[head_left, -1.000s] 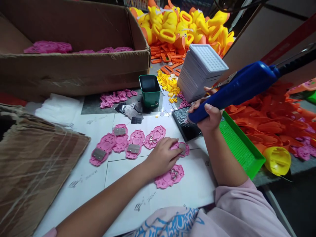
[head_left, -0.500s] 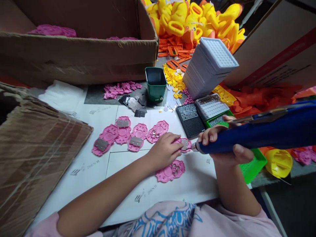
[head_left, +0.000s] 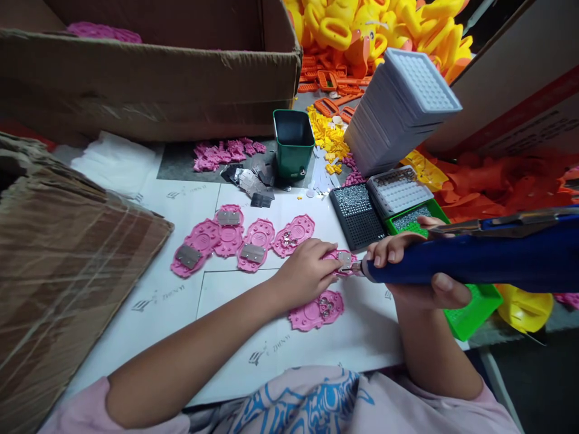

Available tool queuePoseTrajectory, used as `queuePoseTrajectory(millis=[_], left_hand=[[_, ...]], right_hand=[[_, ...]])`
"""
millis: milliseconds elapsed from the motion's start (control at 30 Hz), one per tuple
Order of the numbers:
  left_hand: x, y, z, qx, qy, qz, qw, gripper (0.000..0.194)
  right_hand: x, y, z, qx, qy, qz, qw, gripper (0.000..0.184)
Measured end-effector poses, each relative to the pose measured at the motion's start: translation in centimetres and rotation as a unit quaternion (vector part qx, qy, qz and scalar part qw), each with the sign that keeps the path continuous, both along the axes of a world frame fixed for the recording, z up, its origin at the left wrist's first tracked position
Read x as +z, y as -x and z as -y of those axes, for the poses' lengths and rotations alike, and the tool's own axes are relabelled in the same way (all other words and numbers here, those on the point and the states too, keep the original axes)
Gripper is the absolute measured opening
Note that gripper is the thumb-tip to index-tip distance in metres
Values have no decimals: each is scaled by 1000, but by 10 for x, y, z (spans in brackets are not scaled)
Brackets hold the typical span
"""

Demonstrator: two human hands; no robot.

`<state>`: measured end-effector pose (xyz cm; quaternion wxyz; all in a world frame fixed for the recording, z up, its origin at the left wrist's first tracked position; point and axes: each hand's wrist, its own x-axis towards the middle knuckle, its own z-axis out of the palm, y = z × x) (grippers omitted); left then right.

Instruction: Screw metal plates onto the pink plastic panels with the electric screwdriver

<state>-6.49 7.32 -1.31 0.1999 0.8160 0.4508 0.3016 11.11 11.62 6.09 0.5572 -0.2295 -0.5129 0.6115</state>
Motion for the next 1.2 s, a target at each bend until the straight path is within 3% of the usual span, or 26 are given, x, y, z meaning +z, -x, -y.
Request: queuePoseTrajectory(millis=[300,667,933,1200], left_hand=[[0,0,0,-3,8,1,1000,20],[0,-2,0,-3,21,-29,999,20],[-2,3,-1,-15,8,-14,1000,21],[1,3,5,-11,-8,-9,1000,24]], right_hand=[[-2,1,2,11,-11,8,1000,46],[2,6,11,67,-114,86,988,39],[-5,3,1,25,-39,19,999,42],[-6,-27,-7,-20,-5,-21,1000,43]])
